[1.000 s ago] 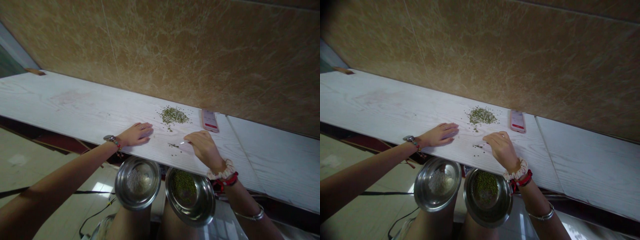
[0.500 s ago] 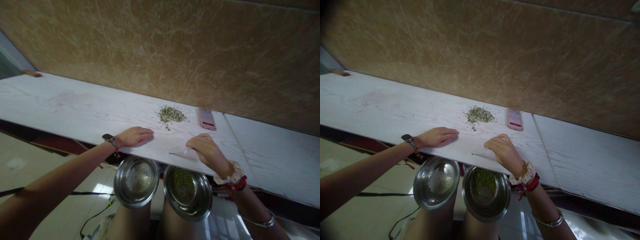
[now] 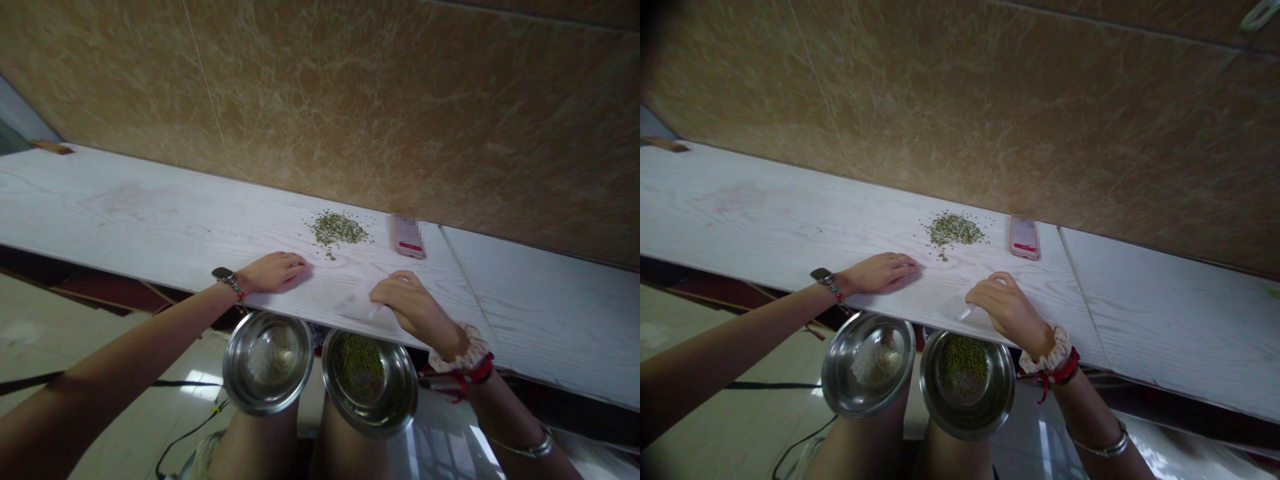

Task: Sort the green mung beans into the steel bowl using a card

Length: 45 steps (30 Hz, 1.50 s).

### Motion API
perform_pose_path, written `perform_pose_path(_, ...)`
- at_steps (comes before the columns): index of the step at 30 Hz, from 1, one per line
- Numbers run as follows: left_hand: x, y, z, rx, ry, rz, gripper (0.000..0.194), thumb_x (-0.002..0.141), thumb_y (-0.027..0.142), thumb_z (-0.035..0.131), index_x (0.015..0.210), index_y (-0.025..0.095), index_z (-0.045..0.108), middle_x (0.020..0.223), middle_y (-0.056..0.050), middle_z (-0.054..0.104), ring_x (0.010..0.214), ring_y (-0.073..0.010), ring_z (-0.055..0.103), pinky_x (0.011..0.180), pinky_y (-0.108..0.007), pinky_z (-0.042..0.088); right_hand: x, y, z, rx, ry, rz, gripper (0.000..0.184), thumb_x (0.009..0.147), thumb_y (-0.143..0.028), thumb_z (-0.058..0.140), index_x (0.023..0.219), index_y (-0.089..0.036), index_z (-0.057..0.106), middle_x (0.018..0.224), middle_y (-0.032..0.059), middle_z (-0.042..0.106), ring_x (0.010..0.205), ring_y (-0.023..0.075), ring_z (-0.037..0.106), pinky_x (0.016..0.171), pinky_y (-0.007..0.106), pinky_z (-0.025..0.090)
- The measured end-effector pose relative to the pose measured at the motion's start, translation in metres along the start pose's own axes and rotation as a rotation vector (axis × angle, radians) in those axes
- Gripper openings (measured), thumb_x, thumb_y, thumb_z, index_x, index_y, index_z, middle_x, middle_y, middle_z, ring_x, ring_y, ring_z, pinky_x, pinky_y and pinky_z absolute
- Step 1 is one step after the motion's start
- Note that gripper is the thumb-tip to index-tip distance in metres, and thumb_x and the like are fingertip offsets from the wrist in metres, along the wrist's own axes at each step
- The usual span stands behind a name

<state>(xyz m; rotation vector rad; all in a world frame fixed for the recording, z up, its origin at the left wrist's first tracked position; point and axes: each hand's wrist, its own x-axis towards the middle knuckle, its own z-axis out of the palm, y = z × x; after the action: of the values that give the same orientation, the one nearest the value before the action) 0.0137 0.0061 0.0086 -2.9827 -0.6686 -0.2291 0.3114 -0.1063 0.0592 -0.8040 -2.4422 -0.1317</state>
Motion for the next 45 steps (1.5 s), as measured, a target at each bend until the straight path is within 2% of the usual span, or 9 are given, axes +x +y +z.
perform_pose_path(4, -0.001, -0.001, 0.002, -0.029, 0.014, 0.003, 0.032, 0.095, 0.025, 0.032, 0.114, 0.017, 0.057, 0.117, -0.011, 0.061, 0.101, -0.0207, 0.058, 0.088, -0.035, 0.045, -0.004, 0.001, -0.006, -0.063, 0.057, 0.027, 0.029, 0.083, -0.001, 0.040, 0.094, -0.021, 0.058, 0.084, 0.0002, 0.070, 0.081, 0.0132, 0.062, 0.084, 0.033, 0.040)
perform_pose_path(8, -0.002, -0.003, 0.005, -0.096, 0.020, 0.040, 0.033, 0.096, 0.027, 0.031, 0.118, 0.019, 0.055, 0.121, -0.010, 0.061, 0.110, -0.0215, 0.055, 0.092, -0.037, 0.043, -0.007, 0.004, -0.006, -0.280, 0.127, 0.144, 0.024, 0.085, -0.006, 0.042, 0.095, -0.019, 0.060, 0.082, 0.0033, 0.070, 0.078, 0.0167, 0.061, 0.077, 0.033, 0.040)
perform_pose_path(11, -0.003, -0.003, 0.006, -0.109, 0.005, 0.038, 0.034, 0.097, 0.027, 0.032, 0.120, 0.019, 0.054, 0.124, -0.009, 0.059, 0.114, -0.0206, 0.054, 0.095, -0.036, 0.043, -0.010, 0.007, -0.005, -0.462, 0.100, 0.227, 0.025, 0.086, -0.008, 0.042, 0.098, -0.017, 0.061, 0.082, 0.0059, 0.070, 0.077, 0.0197, 0.060, 0.074, 0.034, 0.039)
perform_pose_path(14, -0.003, -0.003, 0.005, -0.119, 0.001, 0.036, 0.033, 0.096, 0.027, 0.034, 0.122, 0.020, 0.054, 0.129, -0.008, 0.057, 0.116, -0.0194, 0.053, 0.097, -0.035, 0.042, -0.013, 0.006, -0.003, -0.516, 0.044, 0.251, 0.028, 0.084, -0.007, 0.041, 0.100, -0.016, 0.062, 0.081, 0.0070, 0.069, 0.077, 0.0215, 0.058, 0.073, 0.036, 0.038)
perform_pose_path(21, -0.007, -0.001, 0.007, -0.176, -0.042, 0.038, 0.035, 0.096, 0.030, 0.037, 0.126, 0.019, 0.050, 0.138, -0.009, 0.049, 0.122, -0.0189, 0.048, 0.103, -0.032, 0.037, -0.007, -0.016, 0.001, -0.467, 0.016, 0.171, 0.028, 0.083, -0.004, 0.040, 0.096, -0.015, 0.062, 0.078, 0.0058, 0.068, 0.072, 0.0190, 0.056, 0.072, 0.033, 0.039)
perform_pose_path(29, -0.012, 0.005, 0.004, -0.191, -0.110, 0.024, 0.048, 0.095, 0.037, 0.037, 0.139, 0.019, 0.034, 0.147, -0.010, 0.036, 0.133, -0.0211, 0.035, 0.111, -0.037, 0.023, 0.001, -0.045, -0.004, -0.326, 0.002, 0.108, 0.027, 0.080, -0.002, 0.042, 0.094, -0.015, 0.062, 0.078, 0.0051, 0.068, 0.071, 0.0174, 0.056, 0.071, 0.032, 0.042)
perform_pose_path(36, -0.011, 0.007, 0.003, -0.196, -0.133, 0.002, 0.051, 0.095, 0.037, 0.035, 0.139, 0.013, 0.035, 0.148, -0.013, 0.035, 0.135, -0.0213, 0.032, 0.112, -0.036, 0.020, 0.000, -0.064, -0.010, -0.253, -0.003, 0.086, 0.027, 0.080, -0.001, 0.042, 0.095, -0.014, 0.061, 0.077, 0.0043, 0.068, 0.071, 0.0158, 0.057, 0.072, 0.032, 0.043)
perform_pose_path(42, -0.010, 0.007, 0.003, -0.196, -0.129, -0.019, 0.048, 0.094, 0.037, 0.036, 0.139, 0.019, 0.035, 0.149, -0.008, 0.035, 0.134, -0.0191, 0.034, 0.111, -0.035, 0.021, -0.003, -0.077, -0.018, -0.215, -0.032, 0.081, 0.022, 0.084, -0.004, 0.041, 0.094, -0.012, 0.059, 0.076, 0.0050, 0.067, 0.071, 0.0155, 0.057, 0.072, 0.032, 0.043)
perform_pose_path(45, -0.010, 0.009, 0.002, -0.197, -0.121, -0.015, 0.048, 0.094, 0.037, 0.035, 0.137, 0.015, 0.038, 0.147, -0.010, 0.037, 0.134, -0.0201, 0.034, 0.111, -0.034, 0.022, -0.002, -0.080, -0.022, -0.176, -0.049, 0.080, 0.020, 0.084, -0.005, 0.043, 0.094, -0.011, 0.059, 0.075, 0.0048, 0.066, 0.070, 0.0151, 0.057, 0.071, 0.032, 0.043)
